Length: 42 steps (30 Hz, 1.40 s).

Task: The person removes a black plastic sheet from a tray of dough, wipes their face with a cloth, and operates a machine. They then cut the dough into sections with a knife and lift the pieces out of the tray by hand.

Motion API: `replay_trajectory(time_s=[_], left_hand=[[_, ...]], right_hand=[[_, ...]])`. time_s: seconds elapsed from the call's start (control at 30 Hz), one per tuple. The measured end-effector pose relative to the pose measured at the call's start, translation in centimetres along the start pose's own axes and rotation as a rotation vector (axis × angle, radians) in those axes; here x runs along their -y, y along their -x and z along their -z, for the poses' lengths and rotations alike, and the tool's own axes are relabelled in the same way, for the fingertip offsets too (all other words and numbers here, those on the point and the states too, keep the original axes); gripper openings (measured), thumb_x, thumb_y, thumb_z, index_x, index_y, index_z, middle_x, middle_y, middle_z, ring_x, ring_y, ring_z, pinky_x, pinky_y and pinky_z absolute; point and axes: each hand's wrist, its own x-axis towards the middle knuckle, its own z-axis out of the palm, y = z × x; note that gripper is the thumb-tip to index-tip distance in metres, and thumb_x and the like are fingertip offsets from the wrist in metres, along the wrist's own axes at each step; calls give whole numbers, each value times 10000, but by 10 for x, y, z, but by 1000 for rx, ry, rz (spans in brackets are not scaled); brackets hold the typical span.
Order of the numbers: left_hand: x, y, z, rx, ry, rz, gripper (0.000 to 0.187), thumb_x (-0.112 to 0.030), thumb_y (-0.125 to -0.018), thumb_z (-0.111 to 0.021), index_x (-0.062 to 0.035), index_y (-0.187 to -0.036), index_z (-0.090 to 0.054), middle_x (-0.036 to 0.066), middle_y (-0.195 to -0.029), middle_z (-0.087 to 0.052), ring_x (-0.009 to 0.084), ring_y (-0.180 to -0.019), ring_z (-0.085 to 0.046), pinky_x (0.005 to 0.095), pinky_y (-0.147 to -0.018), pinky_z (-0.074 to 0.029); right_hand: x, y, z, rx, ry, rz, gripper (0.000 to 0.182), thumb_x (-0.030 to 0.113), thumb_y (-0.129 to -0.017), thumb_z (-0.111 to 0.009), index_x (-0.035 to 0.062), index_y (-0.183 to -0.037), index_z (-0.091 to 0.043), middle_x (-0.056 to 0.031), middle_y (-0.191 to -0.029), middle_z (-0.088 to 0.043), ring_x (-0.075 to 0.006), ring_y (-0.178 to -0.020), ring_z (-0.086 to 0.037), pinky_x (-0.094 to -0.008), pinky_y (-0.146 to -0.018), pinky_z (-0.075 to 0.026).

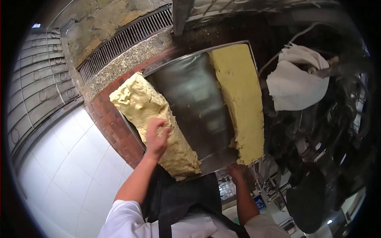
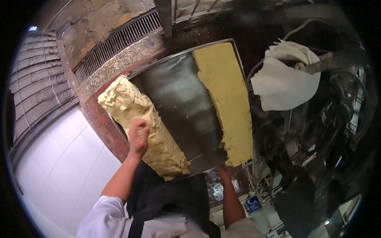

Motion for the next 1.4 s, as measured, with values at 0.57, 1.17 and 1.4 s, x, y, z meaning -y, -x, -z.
replay_trajectory(time_s=[0.57,1.17,1.4], left_hand=[[162,2,76,-190,962,733,523,-421,-1030,-458,41,-1257,-546,95,-1202,-633,173,-1058,-611,295,-922,-483],[147,23,84,-361,34,476,316,-319,-989,-585,-9,-1050,-580,7,-831,-549,76,-635,-484,231,-581,-425],[-52,136,56,-253,271,400,221,-228,-1009,-542,-32,-1106,-567,22,-825,-561,79,-624,-517,216,-550,-432]], right_hand=[[10,1,-39,-107,107,142,358,27,-871,-594,-52,-1210,-508,-191,-919,-653,-266,-604,-671,-362,-513,-590],[56,26,-41,-72,226,191,481,286,-844,-719,-66,-1148,-600,-198,-980,-699,-294,-758,-714,-390,-646,-549],[21,-9,-4,299,485,100,197,180,-904,-641,-4,-975,-634,-146,-814,-672,-212,-641,-670,-358,-554,-546]])
